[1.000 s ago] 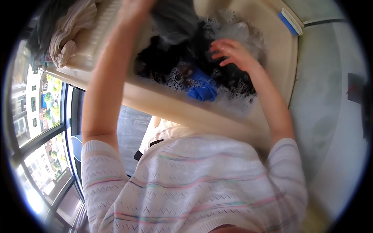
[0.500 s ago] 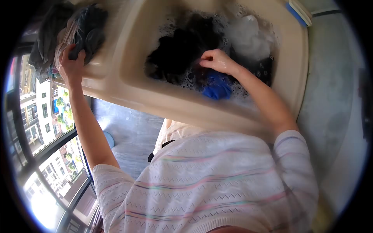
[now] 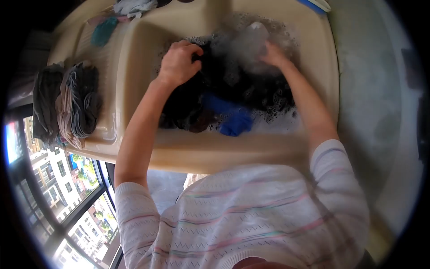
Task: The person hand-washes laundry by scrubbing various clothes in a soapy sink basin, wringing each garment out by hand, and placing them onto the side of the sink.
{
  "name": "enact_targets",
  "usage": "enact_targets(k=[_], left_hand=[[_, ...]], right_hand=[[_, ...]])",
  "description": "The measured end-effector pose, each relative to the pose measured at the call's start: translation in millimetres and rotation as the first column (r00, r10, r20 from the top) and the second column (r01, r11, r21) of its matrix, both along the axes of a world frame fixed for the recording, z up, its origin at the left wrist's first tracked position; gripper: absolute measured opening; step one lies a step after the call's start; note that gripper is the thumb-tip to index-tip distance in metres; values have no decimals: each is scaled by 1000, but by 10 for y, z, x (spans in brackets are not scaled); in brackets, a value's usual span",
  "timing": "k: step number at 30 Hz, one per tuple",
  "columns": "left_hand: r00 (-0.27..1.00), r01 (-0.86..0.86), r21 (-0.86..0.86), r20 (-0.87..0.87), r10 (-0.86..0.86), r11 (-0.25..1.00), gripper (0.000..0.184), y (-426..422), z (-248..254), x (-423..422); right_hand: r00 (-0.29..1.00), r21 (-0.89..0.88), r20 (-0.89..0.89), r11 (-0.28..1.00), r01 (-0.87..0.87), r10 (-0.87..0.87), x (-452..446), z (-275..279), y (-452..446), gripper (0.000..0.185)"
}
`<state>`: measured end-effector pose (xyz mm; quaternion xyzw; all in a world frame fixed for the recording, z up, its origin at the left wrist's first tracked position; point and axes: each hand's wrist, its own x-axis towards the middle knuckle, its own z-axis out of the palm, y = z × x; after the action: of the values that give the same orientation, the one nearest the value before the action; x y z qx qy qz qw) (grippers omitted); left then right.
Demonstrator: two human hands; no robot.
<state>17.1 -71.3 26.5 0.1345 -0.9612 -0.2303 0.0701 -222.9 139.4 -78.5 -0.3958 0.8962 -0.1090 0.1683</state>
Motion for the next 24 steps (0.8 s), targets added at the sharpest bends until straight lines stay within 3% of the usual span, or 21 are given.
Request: enact_targets(k=[1, 2, 3, 4, 5, 7, 8, 9, 10, 12, 14, 15, 17, 18, 19, 20, 22, 24], left_hand=[[1000, 21, 59, 12, -21, 998, 26, 81, -116, -257], [999, 42, 119, 27, -45, 992, 28, 179, -246, -512], [995, 91, 105, -40, -87, 990, 31, 281, -444, -789], [986, 139, 89, -108, -129, 986, 34, 392, -644, -1003], [988, 122, 73, -108, -114, 990, 36, 538, -789, -1155], [991, 91, 40, -106, -86, 995, 41, 742, -1005, -1364], [994, 78, 162, 65, -89, 984, 43, 701, -1066, -1397], [965, 40, 277, 239, -109, 960, 45, 592, -1129, -1366], [903, -17, 375, 404, -147, 927, 48, 474, -1191, -1326], [859, -270, 621, 500, -107, 736, 50, 283, -1361, -1210], [918, -360, 886, 392, -56, 294, 55, 85, -1870, -1103], [937, -348, 937, 349, -4, 31, 57, 42, -2000, -1108], [956, -250, 956, 269, 117, -152, 61, 211, -1627, -1138], [955, -189, 953, 234, 181, -237, 63, 327, -1359, -1144], [956, -166, 932, 233, 180, -323, 69, 426, -1126, -1143], [963, -137, 844, 237, 132, -519, 60, 393, -1191, -1146], [950, -202, 928, 264, 167, -313, 45, 266, -1916, -1097], [968, -147, 955, 192, 161, -257, 38, 88, -2454, -1079]], right_hand=[[991, 137, 134, 991, -3, -15, 16, -78, 39, 47], [986, 27, 167, 999, -28, 23, 1, -410, 106, 42], [997, 133, 75, 991, 8, -18, 85, -552, 90, 36], [976, 79, 162, 988, 131, -142, 111, -731, 96, 28], [999, 112, 33, 993, -23, 19, 166, -736, 91, 20], [893, -18, 446, 997, 75, -59, 69, -256, 147, 20], [772, -65, 632, 988, 141, -69, 14, -27, 177, 21], [595, -236, 794, 839, 491, -125, -76, 36, 298, 23], [508, -141, 822, 771, 621, -259, -303, -26, 406, 30], [592, -265, 706, 630, 730, -389, -518, -214, 542, 42], [678, -316, 584, 644, 696, -447, -347, -536, 445, 50], [719, -340, 512, 658, 672, -469, -264, -606, 316, 54], [749, -311, 568, 755, 578, -340, 77, -487, 49, 56], [712, -374, 692, 783, 497, -121, 267, -406, -49, 45], [807, -375, 588, 865, 332, -55, 513, -66, -226, 31], [884, -620, 454, 753, 220, 115, 804, 195, -339, 21], [970, -773, 115, 633, -49, 216, 1312, 655, -492, 21], [954, -739, 16, 646, -191, 300, 1534, 845, -557, 19]])
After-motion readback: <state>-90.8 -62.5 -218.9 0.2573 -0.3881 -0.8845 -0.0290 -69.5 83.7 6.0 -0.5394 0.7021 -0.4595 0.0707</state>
